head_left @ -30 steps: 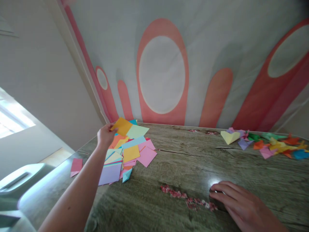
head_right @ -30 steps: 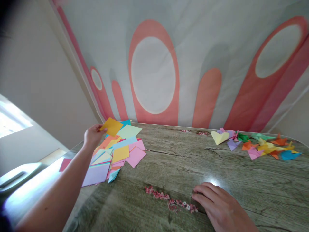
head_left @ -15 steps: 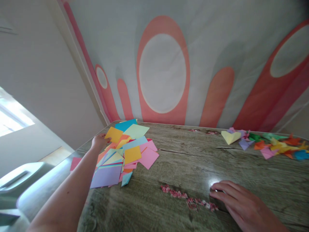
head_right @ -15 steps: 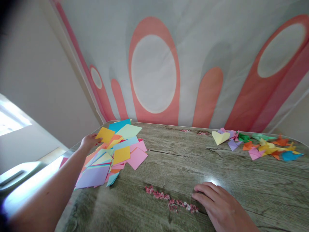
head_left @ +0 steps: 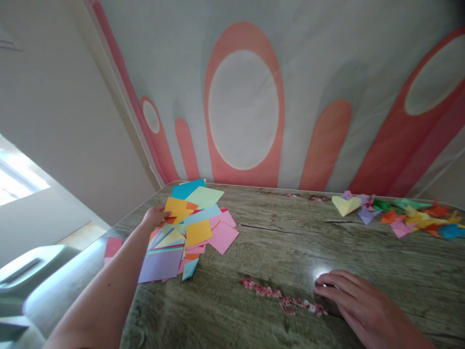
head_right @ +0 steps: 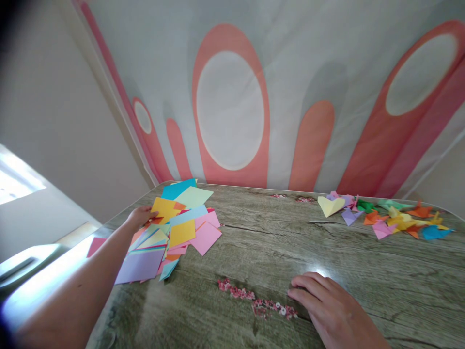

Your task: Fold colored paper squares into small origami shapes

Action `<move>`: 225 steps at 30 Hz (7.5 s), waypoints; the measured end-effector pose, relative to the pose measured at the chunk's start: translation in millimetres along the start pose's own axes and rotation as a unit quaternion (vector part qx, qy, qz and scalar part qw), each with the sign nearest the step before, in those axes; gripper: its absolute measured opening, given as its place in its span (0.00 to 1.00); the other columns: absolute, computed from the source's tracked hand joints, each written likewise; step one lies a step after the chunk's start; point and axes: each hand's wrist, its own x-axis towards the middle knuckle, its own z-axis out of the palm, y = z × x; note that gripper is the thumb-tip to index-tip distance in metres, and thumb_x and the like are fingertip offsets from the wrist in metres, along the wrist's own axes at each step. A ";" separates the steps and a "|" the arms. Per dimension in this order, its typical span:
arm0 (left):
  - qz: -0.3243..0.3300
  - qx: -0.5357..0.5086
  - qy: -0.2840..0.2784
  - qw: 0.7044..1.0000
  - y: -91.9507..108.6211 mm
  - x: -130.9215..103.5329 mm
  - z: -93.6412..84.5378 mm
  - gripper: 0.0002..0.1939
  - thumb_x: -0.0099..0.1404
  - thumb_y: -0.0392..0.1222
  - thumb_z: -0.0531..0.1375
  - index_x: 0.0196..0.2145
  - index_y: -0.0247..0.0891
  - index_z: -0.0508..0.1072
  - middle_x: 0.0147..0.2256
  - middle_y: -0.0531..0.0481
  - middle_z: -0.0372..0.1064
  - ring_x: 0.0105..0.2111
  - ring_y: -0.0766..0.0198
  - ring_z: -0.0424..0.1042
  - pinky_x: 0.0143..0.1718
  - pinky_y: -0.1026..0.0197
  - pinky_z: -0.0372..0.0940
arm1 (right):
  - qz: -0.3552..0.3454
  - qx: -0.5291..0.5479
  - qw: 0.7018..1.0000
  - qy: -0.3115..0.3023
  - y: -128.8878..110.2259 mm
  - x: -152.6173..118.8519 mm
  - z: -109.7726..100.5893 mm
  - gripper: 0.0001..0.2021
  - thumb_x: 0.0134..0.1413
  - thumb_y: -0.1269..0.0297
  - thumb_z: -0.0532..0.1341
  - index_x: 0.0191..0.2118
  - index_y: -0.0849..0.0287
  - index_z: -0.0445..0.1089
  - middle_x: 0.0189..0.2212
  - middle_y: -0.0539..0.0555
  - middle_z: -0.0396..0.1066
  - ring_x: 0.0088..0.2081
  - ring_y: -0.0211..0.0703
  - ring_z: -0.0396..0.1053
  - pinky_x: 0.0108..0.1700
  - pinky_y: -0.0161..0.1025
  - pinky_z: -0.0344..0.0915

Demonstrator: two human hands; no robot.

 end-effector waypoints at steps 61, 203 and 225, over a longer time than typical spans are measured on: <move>0.663 0.015 -0.249 0.706 132.3 -259.8 94.6 0.08 0.72 0.37 0.46 0.36 0.37 0.62 0.30 0.50 0.68 0.26 0.67 0.67 0.28 0.67 0.63 | 0.025 0.052 0.998 0.022 -31.5 19.7 -15.4 0.13 0.60 0.66 0.58 0.51 0.61 0.67 0.45 0.59 0.73 0.48 0.49 0.69 0.49 0.46 0.69; 0.582 0.049 -0.357 0.729 158.1 -267.4 82.9 0.18 0.61 0.31 0.54 0.48 0.45 0.68 0.52 0.54 0.67 0.48 0.58 0.63 0.48 0.56 0.56 | 0.219 0.019 0.972 -0.082 -29.9 18.1 -16.6 0.10 0.63 0.68 0.52 0.31 0.57 0.67 0.28 0.50 0.68 0.29 0.41 0.69 0.30 0.38 0.63; 0.603 0.063 -0.335 0.721 153.4 -265.9 84.9 0.16 0.64 0.33 0.54 0.49 0.46 0.68 0.54 0.54 0.65 0.49 0.57 0.61 0.50 0.55 0.56 | 0.009 0.057 0.989 -0.133 -50.8 21.3 -19.1 0.16 0.57 0.76 0.55 0.49 0.57 0.68 0.43 0.53 0.71 0.44 0.46 0.66 0.48 0.46 0.66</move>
